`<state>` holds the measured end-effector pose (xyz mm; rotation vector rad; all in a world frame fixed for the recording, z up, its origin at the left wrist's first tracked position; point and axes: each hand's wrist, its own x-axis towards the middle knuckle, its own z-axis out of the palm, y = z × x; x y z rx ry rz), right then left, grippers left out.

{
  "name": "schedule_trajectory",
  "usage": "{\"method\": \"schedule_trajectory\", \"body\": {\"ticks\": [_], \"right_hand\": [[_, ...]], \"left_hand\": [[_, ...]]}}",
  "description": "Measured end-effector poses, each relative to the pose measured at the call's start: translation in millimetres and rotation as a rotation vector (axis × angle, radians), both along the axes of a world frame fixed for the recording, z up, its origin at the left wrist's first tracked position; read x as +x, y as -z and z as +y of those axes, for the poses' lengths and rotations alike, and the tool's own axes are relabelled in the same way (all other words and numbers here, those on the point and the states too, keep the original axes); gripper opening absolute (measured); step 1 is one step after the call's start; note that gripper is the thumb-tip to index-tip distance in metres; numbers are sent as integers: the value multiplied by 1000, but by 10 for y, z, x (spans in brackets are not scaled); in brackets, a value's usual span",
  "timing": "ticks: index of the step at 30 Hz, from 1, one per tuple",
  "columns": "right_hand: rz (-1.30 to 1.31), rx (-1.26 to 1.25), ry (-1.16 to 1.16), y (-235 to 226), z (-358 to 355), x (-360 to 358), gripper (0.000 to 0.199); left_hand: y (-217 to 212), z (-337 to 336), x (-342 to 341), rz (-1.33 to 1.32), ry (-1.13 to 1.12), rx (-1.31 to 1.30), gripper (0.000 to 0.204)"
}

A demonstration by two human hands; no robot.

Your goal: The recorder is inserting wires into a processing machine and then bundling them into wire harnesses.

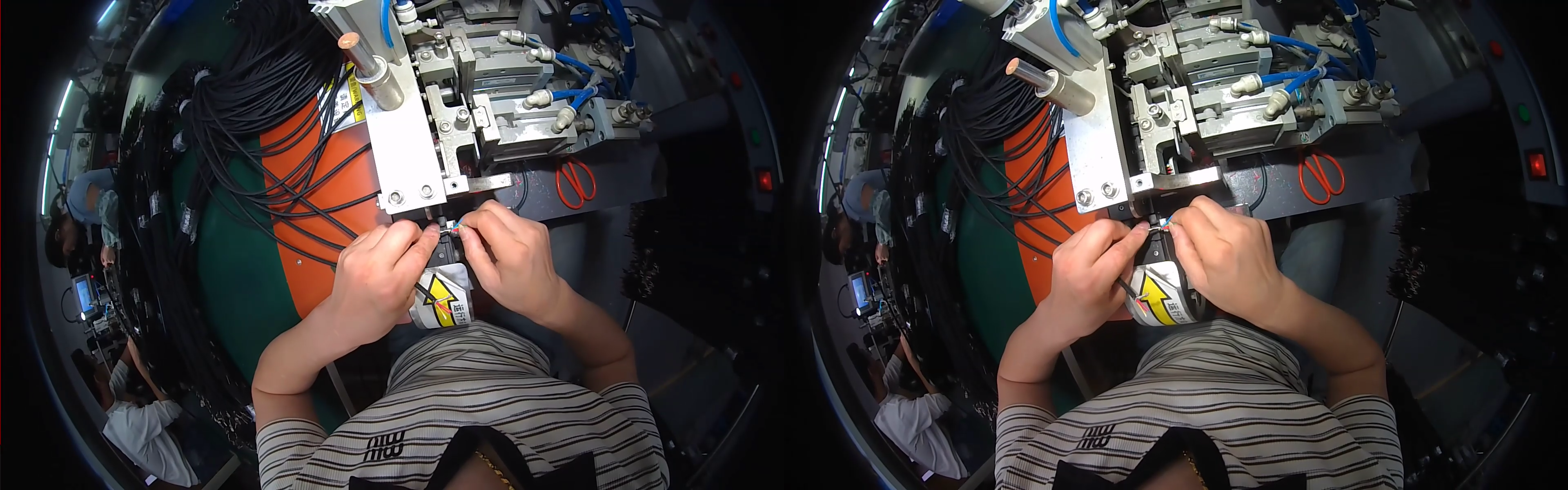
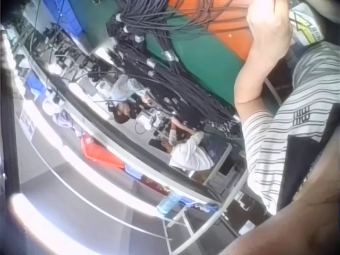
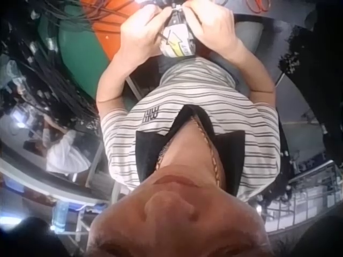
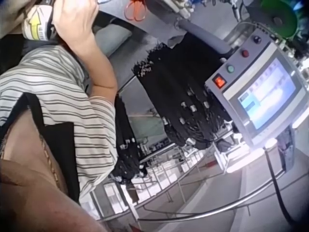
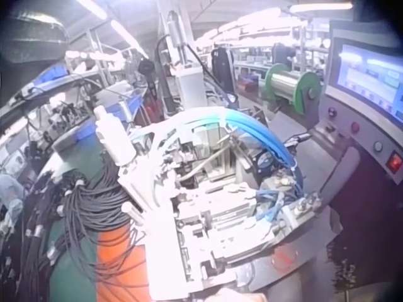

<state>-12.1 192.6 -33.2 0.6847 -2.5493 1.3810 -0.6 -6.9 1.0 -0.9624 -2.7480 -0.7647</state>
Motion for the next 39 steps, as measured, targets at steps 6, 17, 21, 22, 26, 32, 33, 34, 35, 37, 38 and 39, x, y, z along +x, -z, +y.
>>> {"method": "schedule_trajectory", "body": {"ticks": [6,17,21,22,26,32,33,34,35,37,38,39], "right_hand": [[93,53,19,-16,-18,-11,8],[23,193,-92,-123,75,-117,8],[53,81,-2,-43,9,-48,7],[70,36,35,-40,-2,-44,6],[77,157,-51,-117,36,-100,5],[-413,-171,-115,2,83,-169,7],[-426,-189,-104,10,76,-154,7],[-439,-208,-92,14,73,-145,7],[-448,-230,-77,13,75,-155,7],[-446,-209,-81,8,93,-166,7],[-451,-186,-89,5,103,-164,8],[-456,-162,-96,0,112,-162,8]], "left_hand": [[-72,-5,-22,-9,54,-77,46],[-208,108,-68,66,158,-241,35],[-175,93,-52,74,150,-229,33],[-169,90,-52,77,145,-224,33],[-202,111,-66,49,127,-226,36],[-142,71,-33,34,70,-168,37],[-85,23,-20,24,41,-108,38],[-40,-23,-7,14,13,-47,39],[-17,-79,-13,20,18,-49,39],[18,-198,18,85,-70,29,45],[35,-228,61,66,-97,16,47],[50,-232,59,66,-98,15,47]]}}
